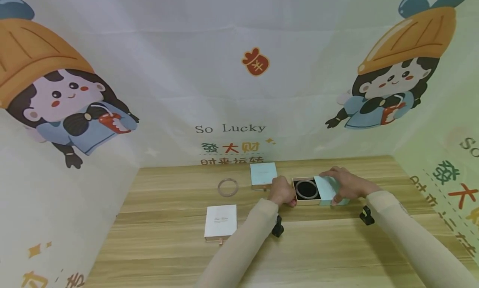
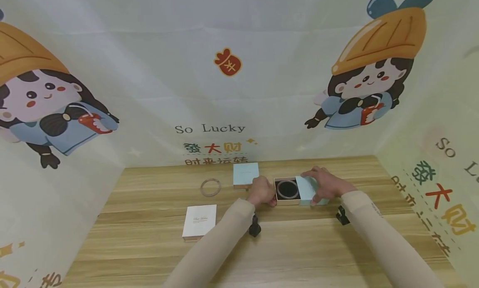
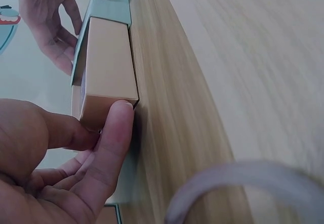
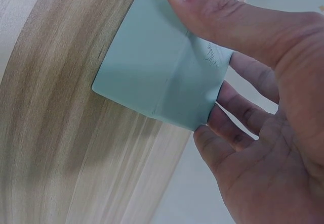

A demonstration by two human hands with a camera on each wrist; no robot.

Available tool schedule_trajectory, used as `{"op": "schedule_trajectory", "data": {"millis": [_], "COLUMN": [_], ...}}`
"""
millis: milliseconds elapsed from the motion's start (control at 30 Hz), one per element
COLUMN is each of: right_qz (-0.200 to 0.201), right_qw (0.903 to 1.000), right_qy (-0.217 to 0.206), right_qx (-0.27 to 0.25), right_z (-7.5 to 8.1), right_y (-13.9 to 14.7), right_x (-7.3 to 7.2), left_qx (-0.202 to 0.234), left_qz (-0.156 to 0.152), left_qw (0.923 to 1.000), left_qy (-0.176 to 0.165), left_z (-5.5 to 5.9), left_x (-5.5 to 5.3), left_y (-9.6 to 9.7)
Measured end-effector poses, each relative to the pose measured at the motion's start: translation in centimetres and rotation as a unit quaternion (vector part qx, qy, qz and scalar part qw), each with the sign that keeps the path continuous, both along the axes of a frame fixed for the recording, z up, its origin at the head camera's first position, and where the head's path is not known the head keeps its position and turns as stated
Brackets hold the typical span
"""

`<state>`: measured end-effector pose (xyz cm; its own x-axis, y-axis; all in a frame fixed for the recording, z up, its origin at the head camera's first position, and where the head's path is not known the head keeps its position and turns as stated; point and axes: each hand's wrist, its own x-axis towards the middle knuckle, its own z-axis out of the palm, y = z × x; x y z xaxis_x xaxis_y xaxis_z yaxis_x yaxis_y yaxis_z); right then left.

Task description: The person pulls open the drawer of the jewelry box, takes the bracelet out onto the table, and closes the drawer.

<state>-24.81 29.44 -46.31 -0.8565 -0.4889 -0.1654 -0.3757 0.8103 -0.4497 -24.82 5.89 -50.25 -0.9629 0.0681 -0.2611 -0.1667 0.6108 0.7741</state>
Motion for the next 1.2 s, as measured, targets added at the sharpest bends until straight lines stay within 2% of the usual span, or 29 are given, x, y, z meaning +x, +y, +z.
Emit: {"op": "schedule_trajectory", "data": {"millis": [333, 533, 733, 900, 1033, 1133, 1200], "right_qz": [0.004, 0.002, -0.003, 0.002, 0.0, -0.001, -0.001], "right_qw": [1.0, 1.0, 1.0, 1.0, 1.0, 1.0, 1.0], "right_qy": [0.001, -0.005, -0.004, -0.004, -0.005, -0.004, -0.003], "right_qx": [0.003, 0.001, 0.001, 0.001, 0.001, 0.0, -0.002], "right_z": [-0.5, -0.3, -0.1, 0.0, 0.0, 0.0, 0.0], "right_y": [0.1, 0.0, -0.1, 0.1, 0.1, 0.0, -0.1], "right_x": [-0.2, 0.0, 0.0, -0.1, -0.1, -0.1, 0.0], "left_qx": [-0.027, -0.038, -0.063, -0.089, -0.098, -0.137, -0.169], "left_qz": [-0.008, -0.037, -0.057, -0.073, -0.11, -0.151, -0.181], "left_qw": [0.9996, 0.9983, 0.9949, 0.9883, 0.9809, 0.9685, 0.9564], "left_qy": [0.006, 0.024, 0.055, 0.1, 0.127, 0.142, 0.154], "left_z": [0.2, 0.4, 1.4, 2.6, 3.2, 3.5, 3.5], "left_x": [0.2, 0.6, 1.4, 1.8, 1.8, 1.7, 1.5], "left_y": [-0.7, -1.0, -1.0, -0.9, -0.8, -0.6, -0.3]}}
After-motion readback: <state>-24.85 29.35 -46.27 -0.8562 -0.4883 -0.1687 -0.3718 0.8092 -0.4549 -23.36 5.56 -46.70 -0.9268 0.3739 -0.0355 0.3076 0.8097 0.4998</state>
